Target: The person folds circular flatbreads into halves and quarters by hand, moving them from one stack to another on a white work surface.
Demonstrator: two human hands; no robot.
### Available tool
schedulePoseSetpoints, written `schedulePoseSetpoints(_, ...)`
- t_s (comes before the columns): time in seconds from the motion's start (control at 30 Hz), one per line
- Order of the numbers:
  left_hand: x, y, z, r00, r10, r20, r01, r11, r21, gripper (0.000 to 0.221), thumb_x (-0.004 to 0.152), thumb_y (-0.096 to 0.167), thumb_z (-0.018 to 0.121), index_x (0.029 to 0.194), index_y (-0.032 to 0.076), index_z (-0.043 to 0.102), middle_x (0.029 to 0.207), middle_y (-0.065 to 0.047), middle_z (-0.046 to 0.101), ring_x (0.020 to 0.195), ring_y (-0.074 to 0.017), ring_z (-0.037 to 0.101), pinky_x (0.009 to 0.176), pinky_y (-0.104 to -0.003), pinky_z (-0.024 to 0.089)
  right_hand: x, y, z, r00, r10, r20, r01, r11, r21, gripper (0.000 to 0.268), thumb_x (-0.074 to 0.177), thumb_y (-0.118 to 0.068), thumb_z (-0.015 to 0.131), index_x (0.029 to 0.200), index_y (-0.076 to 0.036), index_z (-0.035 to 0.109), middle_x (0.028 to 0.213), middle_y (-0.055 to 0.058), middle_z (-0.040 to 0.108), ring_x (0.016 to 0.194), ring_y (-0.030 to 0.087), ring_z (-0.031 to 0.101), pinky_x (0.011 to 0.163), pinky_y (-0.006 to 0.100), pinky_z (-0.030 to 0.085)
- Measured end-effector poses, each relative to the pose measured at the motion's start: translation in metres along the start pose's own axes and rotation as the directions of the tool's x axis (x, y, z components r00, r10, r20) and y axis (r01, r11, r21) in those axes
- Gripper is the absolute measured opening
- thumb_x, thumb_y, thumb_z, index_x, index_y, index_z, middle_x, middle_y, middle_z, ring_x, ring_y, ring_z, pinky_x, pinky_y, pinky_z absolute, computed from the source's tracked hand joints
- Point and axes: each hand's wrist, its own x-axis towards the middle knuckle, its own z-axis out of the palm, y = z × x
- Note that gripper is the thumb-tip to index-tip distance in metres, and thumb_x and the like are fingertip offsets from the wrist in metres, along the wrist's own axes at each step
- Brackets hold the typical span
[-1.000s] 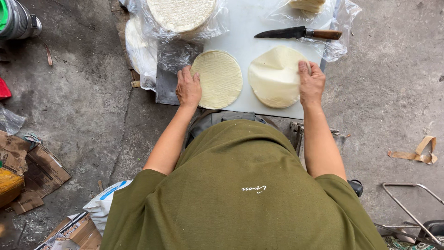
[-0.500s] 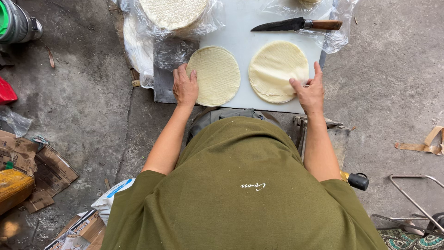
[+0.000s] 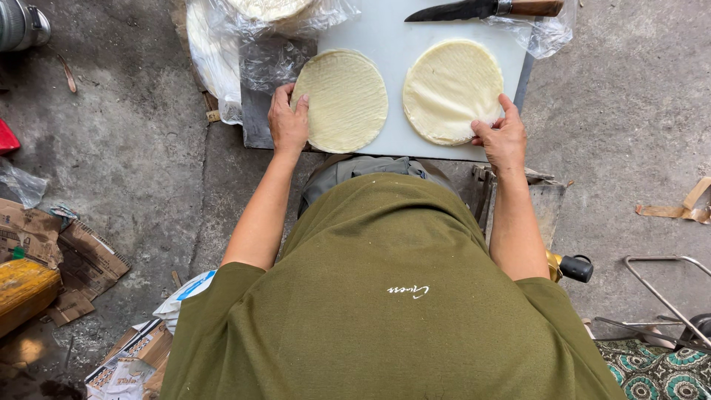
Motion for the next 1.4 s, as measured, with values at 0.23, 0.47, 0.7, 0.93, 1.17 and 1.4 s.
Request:
schedulePoseSetpoints(0.23, -0.002, -0.007, -0.004, 0.964, -0.264, 0.042, 0.267, 0.944, -0.195, 0.024, 0.098, 0.018, 0.069, 0.117, 0.003, 0.067, 0.093, -0.007, 0.075, 0.081, -0.0157, 0.07, 0.076, -0.03, 0.057, -0.008, -0.007, 0.008, 0.996, -0.082, -0.032, 0.079, 0.993, -0.089, 0.072, 0.093, -0.003, 0.078, 0.157, 0.0, 0.043, 0.094, 0.005, 0.062, 0.072, 0.009, 0.067, 0.06, 0.023, 0.06)
schedulePoseSetpoints(0.47, -0.004, -0.03, 0.0, 0.945, -0.297, 0.14, 0.32, 0.734, -0.599, 0.019, 0.101, 0.01, 0.068, 0.115, -0.003, 0.066, 0.095, -0.005, 0.073, 0.083, -0.0071, 0.065, 0.077, -0.022, 0.054, -0.011, -0.005, 0.01, 0.997, -0.067, -0.024, 0.065, 0.997, -0.051, 0.053, 0.097, -0.004, 0.076, 0.146, 0.0, 0.057, 0.099, 0.004, 0.058, 0.076, 0.012, 0.07, 0.061, 0.024, 0.063)
schedulePoseSetpoints(0.7, -0.005, -0.038, 0.005, 0.947, -0.285, 0.148, 0.316, 0.747, -0.585, 0.02, 0.1, 0.01, 0.068, 0.115, -0.002, 0.065, 0.096, -0.004, 0.073, 0.083, -0.0069, 0.065, 0.077, -0.022, 0.055, -0.009, 0.009, 0.01, 0.99, -0.135, -0.041, 0.135, 0.991, 0.009, 0.046, 0.1, -0.004, 0.071, 0.143, 0.004, 0.057, 0.105, 0.006, 0.061, 0.078, 0.01, 0.069, 0.062, 0.023, 0.06)
schedulePoseSetpoints(0.93, -0.005, -0.021, -0.004, 0.957, -0.272, 0.102, 0.289, 0.857, -0.427, 0.022, 0.101, 0.015, 0.07, 0.117, 0.0, 0.067, 0.096, -0.004, 0.074, 0.082, -0.0078, 0.065, 0.075, -0.023, 0.055, -0.004, 0.023, 0.009, 0.977, -0.191, -0.093, 0.197, 0.978, 0.067, 0.046, 0.105, -0.004, 0.066, 0.149, 0.004, 0.052, 0.109, 0.009, 0.062, 0.079, 0.008, 0.065, 0.064, 0.021, 0.059)
schedulePoseSetpoints(1.17, -0.019, 0.019, -0.011, 0.986, 0.031, -0.162, -0.018, 0.997, 0.078, 0.025, 0.106, 0.021, 0.065, 0.126, 0.005, 0.064, 0.12, -0.012, 0.064, 0.092, -0.0162, 0.067, 0.081, -0.032, 0.06, -0.003, 0.019, 0.013, 0.985, -0.131, -0.113, 0.152, 0.968, 0.199, 0.056, 0.101, 0.003, 0.063, 0.154, 0.005, 0.045, 0.138, 0.016, 0.063, 0.079, 0.006, 0.065, 0.061, 0.021, 0.057)
schedulePoseSetpoints(1.4, -0.017, 0.08, 0.022, 0.834, 0.028, 0.55, 0.362, 0.725, -0.586, 0.075, 0.105, 0.064, 0.042, 0.157, 0.008, 0.041, 0.162, -0.018, 0.045, 0.148, -0.0318, 0.048, 0.123, -0.042, 0.043, -0.024, -0.055, 0.036, 0.903, -0.43, -0.001, 0.394, 0.828, -0.399, 0.048, 0.104, 0.001, 0.062, 0.151, 0.001, 0.05, 0.142, 0.022, 0.064, 0.06, 0.009, 0.059, 0.051, 0.024, 0.054)
